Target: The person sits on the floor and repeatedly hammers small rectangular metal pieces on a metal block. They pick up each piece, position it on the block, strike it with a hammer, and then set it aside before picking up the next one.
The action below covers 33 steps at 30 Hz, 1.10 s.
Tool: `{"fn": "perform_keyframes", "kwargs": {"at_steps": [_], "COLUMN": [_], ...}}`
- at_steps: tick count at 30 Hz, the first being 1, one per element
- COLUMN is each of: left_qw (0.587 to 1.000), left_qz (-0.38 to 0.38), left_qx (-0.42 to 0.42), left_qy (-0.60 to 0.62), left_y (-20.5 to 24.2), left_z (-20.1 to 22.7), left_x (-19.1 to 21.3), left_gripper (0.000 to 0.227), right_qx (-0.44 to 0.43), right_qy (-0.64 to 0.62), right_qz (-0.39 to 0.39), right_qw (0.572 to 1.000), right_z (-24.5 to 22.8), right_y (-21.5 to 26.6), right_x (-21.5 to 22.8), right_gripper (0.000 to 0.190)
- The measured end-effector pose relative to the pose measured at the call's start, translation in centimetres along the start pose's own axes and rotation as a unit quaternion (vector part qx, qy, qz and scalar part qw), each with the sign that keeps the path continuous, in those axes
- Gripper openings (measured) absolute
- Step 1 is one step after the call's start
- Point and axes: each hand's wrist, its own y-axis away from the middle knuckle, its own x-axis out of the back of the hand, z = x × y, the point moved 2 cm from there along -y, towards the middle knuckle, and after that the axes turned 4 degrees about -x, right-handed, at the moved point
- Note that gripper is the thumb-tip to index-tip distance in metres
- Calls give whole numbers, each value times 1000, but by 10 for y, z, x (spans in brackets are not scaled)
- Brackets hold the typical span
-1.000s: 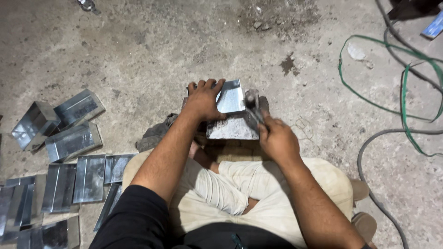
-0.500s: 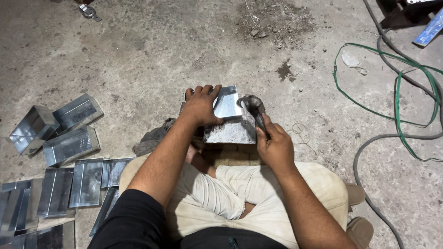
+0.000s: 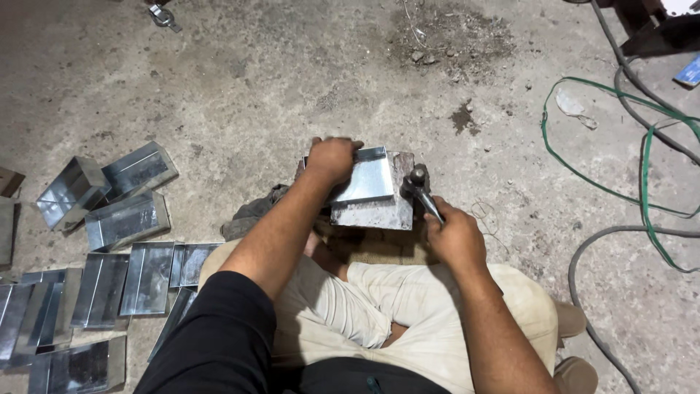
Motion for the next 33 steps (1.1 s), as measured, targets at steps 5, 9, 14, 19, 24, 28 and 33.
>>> {"fn": "perform_keyframes", "kwargs": {"at_steps": [5, 9, 14, 19, 24, 28, 33], "left_qw": [989, 973, 975, 966, 955, 957, 958], "left_qz": [111, 165, 161, 213, 248, 243, 241], "left_qx": [-97, -142, -123, -129, -148, -141, -140], "left_qy": [-29, -82, -92, -71, -67, -67, -72], "left_y": [30, 54, 46, 47, 47, 46, 45], "left_z": [10, 22, 24, 24, 22, 23, 23], "left_x": [10, 17, 13, 10, 3, 4, 0], "left_gripper": [36, 35, 34, 27, 26, 26, 22], "right_qx": [31, 97, 327, 235, 213, 285, 216], "right_qy": [-135, -185, -262, -136, -161, -152, -111], "right_qz": [46, 130, 288, 115, 152, 153, 119], "right_qw": [989, 969, 861, 955, 952, 934, 963], "right_z": [0, -18, -34, -52, -48, -44, -40], "right_y": [5, 14, 22, 10, 11, 4, 5], "right_x": [31, 80, 92, 48, 57, 42, 44], "right_gripper": [45, 47, 29, 32, 39, 33, 40]}}
